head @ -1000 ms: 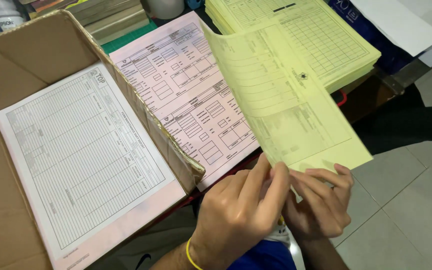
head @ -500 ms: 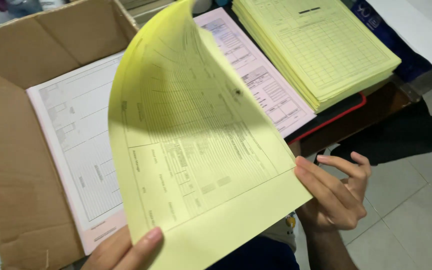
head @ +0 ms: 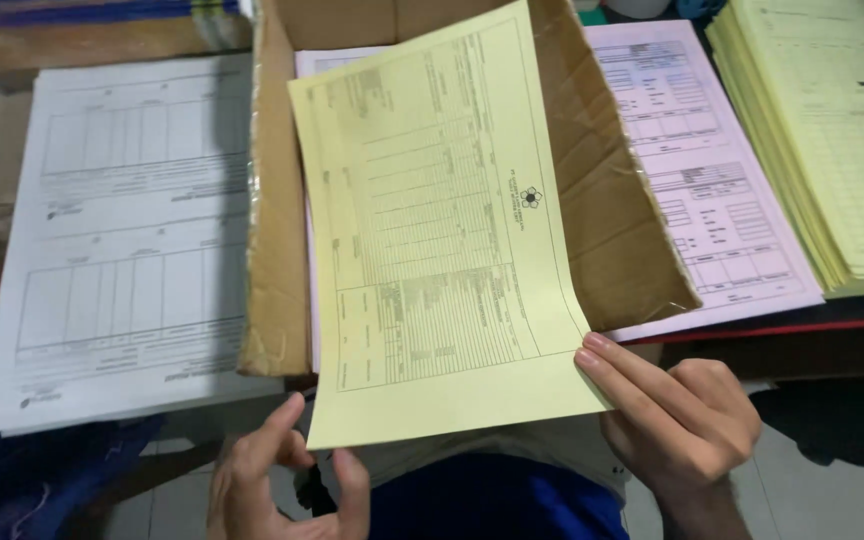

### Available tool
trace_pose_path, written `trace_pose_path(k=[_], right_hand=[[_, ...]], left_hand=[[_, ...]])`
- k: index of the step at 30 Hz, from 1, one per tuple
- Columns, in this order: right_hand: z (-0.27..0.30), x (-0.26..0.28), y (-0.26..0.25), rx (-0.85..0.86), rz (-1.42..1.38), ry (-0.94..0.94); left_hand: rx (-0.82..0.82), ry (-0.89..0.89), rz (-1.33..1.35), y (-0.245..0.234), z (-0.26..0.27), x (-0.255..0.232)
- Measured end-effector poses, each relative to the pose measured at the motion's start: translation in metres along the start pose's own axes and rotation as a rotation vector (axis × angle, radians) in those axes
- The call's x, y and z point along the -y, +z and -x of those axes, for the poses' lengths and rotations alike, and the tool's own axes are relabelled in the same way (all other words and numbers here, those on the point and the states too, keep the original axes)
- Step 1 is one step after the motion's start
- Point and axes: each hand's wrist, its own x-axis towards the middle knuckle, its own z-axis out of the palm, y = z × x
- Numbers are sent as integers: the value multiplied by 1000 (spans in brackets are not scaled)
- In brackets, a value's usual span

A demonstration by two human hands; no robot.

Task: Sorting and collating various paper forms into a cardboard box

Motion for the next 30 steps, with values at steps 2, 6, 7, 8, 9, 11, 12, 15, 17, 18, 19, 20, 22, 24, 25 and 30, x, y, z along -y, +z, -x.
trace_pose_path(k=[2, 6, 7, 8, 9, 11, 12, 15, 17, 18, 19, 20, 22, 24, 25, 30], right_hand=[[0, 0, 4, 32, -60, -14], [3, -5, 6, 264, -105, 11], [4, -7, 7, 334, -135, 7], [2, -6, 7, 334, -143, 2], [1, -5, 8, 336, -132, 9], [-2, -5, 11, 335, -125, 13], [-2, -5, 12, 323, -114, 26], [-2, -6, 14, 268, -121, 60], [2, -7, 12, 222, -138, 85], [7, -9, 9, 132, -262, 141], [11, -10, 7, 40, -386, 198], [30, -30, 0, 37, -380, 206], [70, -67, -17, 188, -297, 252], [47, -54, -11, 103, -155, 281], [35, -48, -9, 21, -24, 293], [48, -50, -21, 224, 162, 319]], left_hand=[[-17, 17, -57, 2, 5, 5], [-69, 608, -156, 18, -5, 5], [-25, 676, -166, 21, -12, -3], [-28, 670, -173, 25, -13, -4], [-2, 662, -183, 29, -15, -5], [20, 653, -198, 35, -19, -8], [45, 642, -193, 36, -21, -10], [74, 630, -213, 42, -28, -16], [79, 633, -238, 45, -32, -18], [74, 626, -241, 46, -33, -19], [68, 618, -244, 48, -34, -20], [74, 627, -241, 47, -35, -21], [50, 655, -241, 47, -36, -23], [58, 665, -217, 48, -36, -26], [57, 663, -201, 49, -36, -28], [55, 780, 42, 54, -38, -48]])
